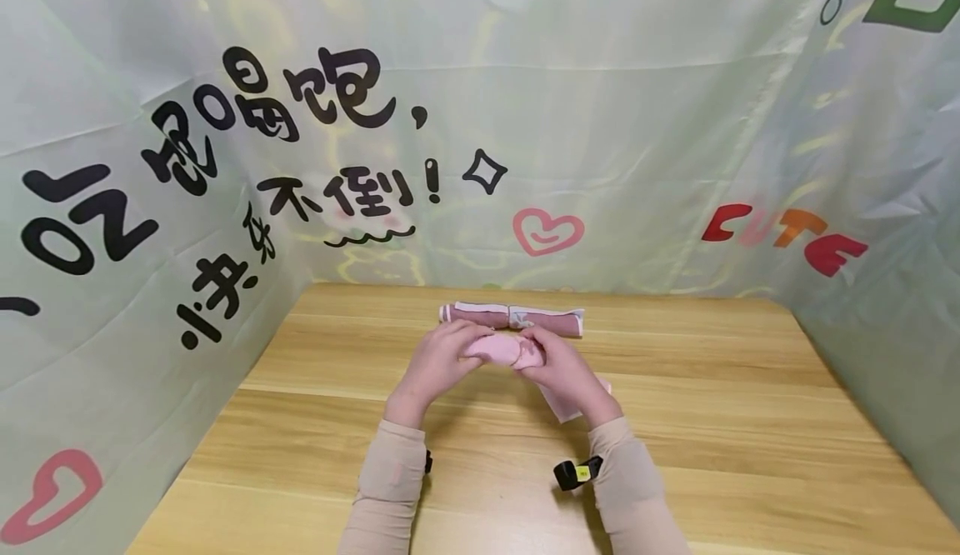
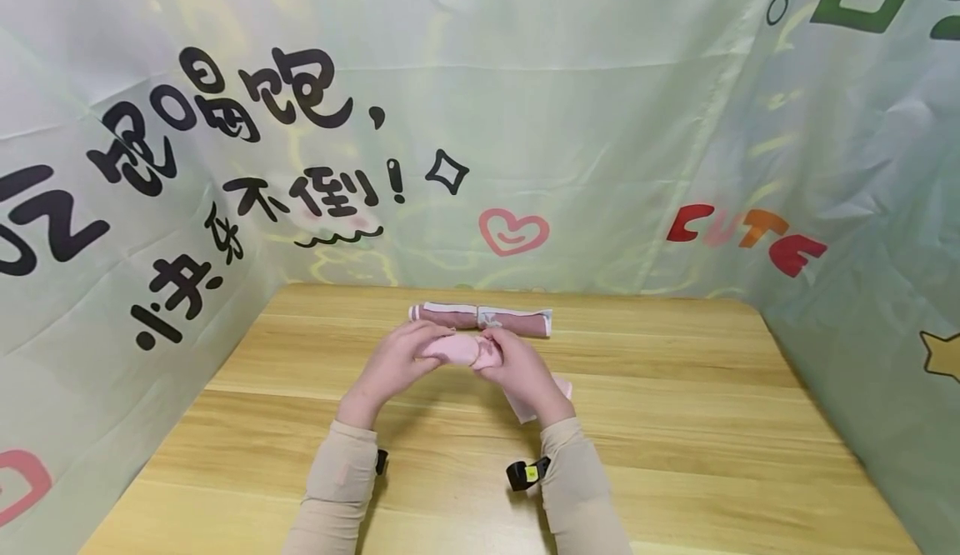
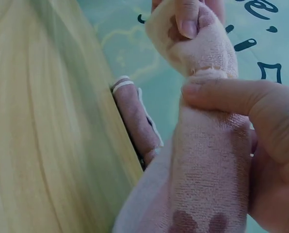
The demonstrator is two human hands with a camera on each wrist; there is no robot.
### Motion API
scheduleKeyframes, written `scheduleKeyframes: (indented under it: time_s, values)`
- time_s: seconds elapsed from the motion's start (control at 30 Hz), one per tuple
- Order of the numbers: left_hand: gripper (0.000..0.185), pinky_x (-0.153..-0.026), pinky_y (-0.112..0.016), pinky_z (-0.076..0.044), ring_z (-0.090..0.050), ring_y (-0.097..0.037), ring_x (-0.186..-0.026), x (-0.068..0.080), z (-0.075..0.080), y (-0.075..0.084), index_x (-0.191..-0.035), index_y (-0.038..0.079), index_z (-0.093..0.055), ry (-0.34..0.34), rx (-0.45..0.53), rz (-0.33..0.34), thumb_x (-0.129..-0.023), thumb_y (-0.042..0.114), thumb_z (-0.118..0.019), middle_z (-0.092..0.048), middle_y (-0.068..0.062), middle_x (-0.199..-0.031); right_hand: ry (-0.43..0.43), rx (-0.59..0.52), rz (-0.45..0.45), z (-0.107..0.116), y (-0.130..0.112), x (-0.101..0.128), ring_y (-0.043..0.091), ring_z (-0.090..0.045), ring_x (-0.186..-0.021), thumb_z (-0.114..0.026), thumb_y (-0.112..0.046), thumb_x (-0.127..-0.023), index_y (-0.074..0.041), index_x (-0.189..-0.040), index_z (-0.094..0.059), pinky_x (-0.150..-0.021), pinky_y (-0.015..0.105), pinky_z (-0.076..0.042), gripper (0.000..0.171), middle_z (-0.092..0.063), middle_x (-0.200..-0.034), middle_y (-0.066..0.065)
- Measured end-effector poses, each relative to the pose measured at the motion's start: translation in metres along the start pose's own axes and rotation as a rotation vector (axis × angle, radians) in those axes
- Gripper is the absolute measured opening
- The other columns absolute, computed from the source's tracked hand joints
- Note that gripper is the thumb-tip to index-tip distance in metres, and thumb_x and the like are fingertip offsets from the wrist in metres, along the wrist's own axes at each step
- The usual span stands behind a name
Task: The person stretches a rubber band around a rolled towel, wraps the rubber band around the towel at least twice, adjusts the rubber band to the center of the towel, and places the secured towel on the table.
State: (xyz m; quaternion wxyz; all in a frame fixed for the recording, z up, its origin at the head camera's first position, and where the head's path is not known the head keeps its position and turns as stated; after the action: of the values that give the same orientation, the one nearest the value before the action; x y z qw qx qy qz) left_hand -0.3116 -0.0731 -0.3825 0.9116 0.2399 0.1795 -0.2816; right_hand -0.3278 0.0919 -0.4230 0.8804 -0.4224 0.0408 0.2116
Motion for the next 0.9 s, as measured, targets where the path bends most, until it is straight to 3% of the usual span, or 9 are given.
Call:
scheduleKeyframes:
  time_s: [0.17, 0.33, 0.57, 0.67, 0.9]
  values:
    - [0.048, -0.100, -0.052, -0.045, -0.058, -0.027, -0.119, -0.001, -0.007, 0.002, -0.123, 0.019, -0.067, -0.091, -0.018, 0.046, -0.080, 0.035, -0.078, -0.066, -0.004, -0.126, 0.049, 0.124, 0.030, 0.000, -0.004, -0.001, 0.017, -0.059, -0.089, -0.079, -0.012, -0.078, -0.011, -0.113, -0.060, -0.083, 0.037, -0.051, 0.039, -0.066, -0.105, 0.005]
    - [0.054, -0.104, -0.061, -0.038, -0.054, -0.030, -0.124, -0.002, -0.012, 0.006, -0.126, 0.018, -0.065, -0.122, -0.054, 0.039, -0.079, 0.043, -0.077, -0.065, -0.006, -0.129, 0.069, 0.256, 0.103, -0.002, -0.012, -0.001, 0.014, -0.055, -0.081, -0.082, -0.015, -0.076, -0.014, -0.107, -0.061, -0.075, 0.033, -0.049, 0.037, -0.062, -0.096, 0.001]
    - [0.059, -0.101, -0.055, -0.042, -0.059, -0.031, -0.119, -0.001, -0.021, -0.002, -0.129, 0.019, -0.063, -0.181, -0.047, 0.118, -0.077, 0.045, -0.078, -0.065, -0.006, -0.129, 0.115, 0.281, 0.196, -0.003, -0.022, 0.000, 0.015, -0.055, -0.082, -0.083, -0.011, -0.073, -0.015, -0.103, -0.061, -0.073, 0.034, -0.049, 0.037, -0.061, -0.095, 0.000]
    - [0.057, -0.096, -0.051, -0.047, -0.061, -0.030, -0.115, 0.000, -0.022, -0.005, -0.127, 0.018, -0.064, -0.178, -0.027, 0.133, -0.077, 0.041, -0.079, -0.067, -0.005, -0.127, 0.132, 0.291, 0.221, -0.005, -0.024, -0.001, 0.016, -0.056, -0.082, -0.083, -0.010, -0.072, -0.015, -0.102, -0.060, -0.074, 0.035, -0.050, 0.038, -0.062, -0.095, 0.000]
    - [0.038, -0.092, -0.047, -0.050, -0.064, -0.027, -0.106, 0.000, -0.017, -0.003, -0.118, 0.015, -0.069, -0.114, -0.051, 0.087, -0.082, 0.028, -0.076, -0.071, -0.004, -0.116, 0.105, 0.273, 0.214, -0.008, -0.022, -0.001, 0.017, -0.057, -0.085, -0.084, -0.015, -0.073, -0.014, -0.106, -0.059, -0.078, 0.036, -0.051, 0.041, -0.062, -0.098, 0.002]
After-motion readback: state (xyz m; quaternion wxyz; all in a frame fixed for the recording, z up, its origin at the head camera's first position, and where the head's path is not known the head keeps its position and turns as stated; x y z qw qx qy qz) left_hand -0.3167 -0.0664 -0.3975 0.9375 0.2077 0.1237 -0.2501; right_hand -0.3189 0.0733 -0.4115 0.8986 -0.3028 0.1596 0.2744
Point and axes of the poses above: each hand's wrist, its own x-axis away from the middle knuckle, its own z-axis out of the back of the hand, y = z × x, the point moved 8 cm from there along -x, towards the middle knuckle
